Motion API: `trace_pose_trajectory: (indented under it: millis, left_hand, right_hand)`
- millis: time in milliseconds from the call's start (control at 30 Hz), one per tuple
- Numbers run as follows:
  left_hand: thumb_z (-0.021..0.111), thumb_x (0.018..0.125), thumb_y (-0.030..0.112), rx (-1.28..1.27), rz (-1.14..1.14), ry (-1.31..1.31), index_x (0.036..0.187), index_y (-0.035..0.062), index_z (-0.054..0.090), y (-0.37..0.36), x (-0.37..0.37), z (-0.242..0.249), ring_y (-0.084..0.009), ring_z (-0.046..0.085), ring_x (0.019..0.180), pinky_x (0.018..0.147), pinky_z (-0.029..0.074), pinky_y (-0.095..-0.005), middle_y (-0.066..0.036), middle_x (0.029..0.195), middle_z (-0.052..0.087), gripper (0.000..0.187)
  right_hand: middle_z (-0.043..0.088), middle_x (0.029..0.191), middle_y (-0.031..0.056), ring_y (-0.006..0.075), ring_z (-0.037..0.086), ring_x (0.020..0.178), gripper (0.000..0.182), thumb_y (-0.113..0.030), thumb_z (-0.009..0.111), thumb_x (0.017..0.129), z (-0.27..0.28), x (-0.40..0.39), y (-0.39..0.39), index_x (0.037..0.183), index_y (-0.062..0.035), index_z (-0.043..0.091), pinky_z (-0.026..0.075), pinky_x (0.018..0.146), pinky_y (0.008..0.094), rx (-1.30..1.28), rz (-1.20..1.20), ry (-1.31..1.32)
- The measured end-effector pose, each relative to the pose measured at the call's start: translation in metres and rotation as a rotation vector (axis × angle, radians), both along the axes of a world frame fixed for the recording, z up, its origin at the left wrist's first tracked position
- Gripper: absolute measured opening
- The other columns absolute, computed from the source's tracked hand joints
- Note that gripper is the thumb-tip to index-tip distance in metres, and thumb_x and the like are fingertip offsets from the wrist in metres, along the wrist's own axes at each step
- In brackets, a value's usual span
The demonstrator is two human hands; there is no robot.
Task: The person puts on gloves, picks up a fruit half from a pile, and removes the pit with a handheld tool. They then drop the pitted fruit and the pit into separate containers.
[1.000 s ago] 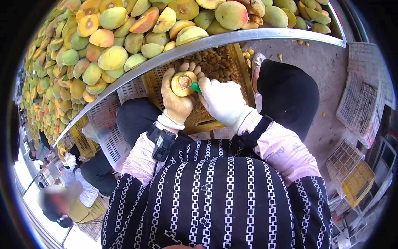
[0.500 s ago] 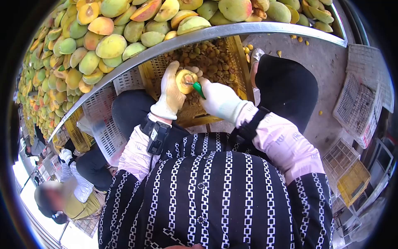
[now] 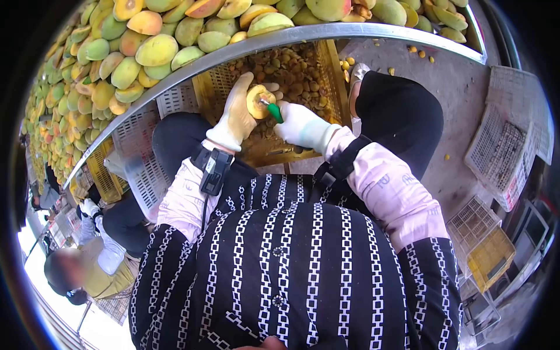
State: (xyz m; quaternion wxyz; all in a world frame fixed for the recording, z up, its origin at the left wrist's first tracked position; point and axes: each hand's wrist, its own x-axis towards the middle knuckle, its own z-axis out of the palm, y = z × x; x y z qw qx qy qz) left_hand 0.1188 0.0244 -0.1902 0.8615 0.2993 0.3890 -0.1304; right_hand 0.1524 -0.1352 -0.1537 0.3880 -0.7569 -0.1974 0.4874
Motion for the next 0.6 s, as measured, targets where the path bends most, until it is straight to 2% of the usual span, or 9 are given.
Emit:
trace_pose_trajectory:
  millis: [33, 133, 200, 267, 300, 400, 467, 533, 600]
  left_hand:
    - [0.044, 0.096, 0.042, -0.028, 0.043, -0.069, 0.108, -0.0041, 0.052, -0.001, -0.002, 0.003, -0.0338, 0.060, 0.092, 0.081, 0.051, -0.0454, -0.020, 0.099, 0.061, 0.049]
    - [0.047, 0.096, 0.037, 0.051, 0.143, -0.228, 0.114, -0.0029, 0.052, -0.016, -0.004, 0.013, -0.0372, 0.058, 0.102, 0.088, 0.049, -0.0468, -0.021, 0.110, 0.059, 0.044]
    - [0.050, 0.095, 0.034, 0.353, 0.159, -0.238, 0.113, -0.0034, 0.053, -0.024, -0.005, 0.010, -0.0371, 0.059, 0.100, 0.088, 0.049, -0.0467, -0.021, 0.110, 0.059, 0.041]
    - [0.050, 0.094, 0.033, 0.333, 0.167, -0.221, 0.110, -0.0041, 0.054, -0.019, -0.004, 0.003, -0.0365, 0.060, 0.096, 0.087, 0.049, -0.0461, -0.021, 0.106, 0.060, 0.040]
    - [0.051, 0.094, 0.032, 0.193, 0.181, -0.173, 0.108, -0.0045, 0.055, -0.016, -0.004, -0.003, -0.0360, 0.061, 0.094, 0.086, 0.050, -0.0457, -0.020, 0.104, 0.061, 0.040]
    - [0.051, 0.092, 0.033, -0.011, 0.124, -0.092, 0.105, -0.0055, 0.055, -0.014, -0.006, -0.006, -0.0351, 0.062, 0.089, 0.083, 0.051, -0.0455, -0.020, 0.096, 0.063, 0.041]
    - [0.050, 0.092, 0.037, 0.099, 0.098, -0.041, 0.104, -0.0040, 0.057, -0.015, -0.006, -0.007, -0.0345, 0.062, 0.088, 0.080, 0.052, -0.0452, -0.020, 0.096, 0.063, 0.043]
    - [0.049, 0.092, 0.039, 0.160, 0.096, -0.077, 0.103, -0.0033, 0.058, -0.015, -0.003, 0.000, -0.0339, 0.063, 0.086, 0.079, 0.052, -0.0447, -0.019, 0.096, 0.064, 0.044]
    - [0.049, 0.092, 0.041, 0.224, 0.095, -0.113, 0.102, -0.0025, 0.059, -0.014, -0.002, 0.002, -0.0333, 0.063, 0.084, 0.079, 0.052, -0.0442, -0.019, 0.095, 0.064, 0.045]
  right_hand:
    - [0.057, 0.064, 0.0109, 0.0231, 0.059, 0.051, 0.019, -0.014, 0.060, 0.075, -0.002, 0.008, -0.005, 0.086, -0.0005, 0.051, 0.049, 0.047, 0.0338, 0.051, -0.083, 0.438]
    - [0.052, 0.061, 0.0033, 0.0147, 0.052, 0.042, 0.017, -0.012, 0.062, 0.075, 0.004, 0.013, -0.006, 0.085, -0.0028, 0.051, 0.042, 0.037, 0.0275, 0.107, -0.156, 0.564]
    - [0.058, 0.064, 0.0115, 0.0241, 0.060, 0.051, 0.023, -0.016, 0.063, 0.077, -0.007, 0.006, -0.003, 0.089, -0.0005, 0.053, 0.049, 0.047, 0.0346, 0.115, -0.132, 0.493]
    - [0.063, 0.074, 0.0207, 0.0349, 0.065, 0.069, 0.031, -0.022, 0.063, 0.079, -0.012, -0.009, 0.003, 0.095, 0.0015, 0.053, 0.051, 0.063, 0.0416, -0.041, -0.077, -0.364]
    - [0.064, 0.085, 0.0256, 0.0402, 0.062, 0.086, 0.038, -0.027, 0.064, 0.079, 0.001, -0.012, 0.005, 0.100, 0.0026, 0.053, 0.049, 0.075, 0.0450, -0.161, -0.058, -0.340]
    - [0.064, 0.086, 0.0245, 0.0399, 0.062, 0.088, 0.037, -0.026, 0.064, 0.079, -0.006, -0.014, 0.004, 0.100, 0.0025, 0.052, 0.049, 0.076, 0.0450, -0.183, 0.031, -0.372]
    - [0.064, 0.074, 0.0199, 0.0358, 0.065, 0.069, 0.029, -0.022, 0.065, 0.078, -0.017, -0.013, 0.003, 0.091, 0.0019, 0.055, 0.052, 0.063, 0.0428, -0.092, -0.013, -0.461]
    - [0.057, 0.060, 0.0107, 0.0244, 0.058, 0.046, 0.019, -0.017, 0.065, 0.078, 0.007, -0.001, 0.006, 0.078, -0.0010, 0.056, 0.047, 0.044, 0.0353, 0.057, -0.182, 0.479]
    - [0.049, 0.055, 0.0036, 0.0136, 0.047, 0.036, 0.017, -0.014, 0.064, 0.078, 0.013, -0.004, 0.006, 0.070, -0.0029, 0.054, 0.039, 0.034, 0.0271, 0.217, -0.299, 0.614]
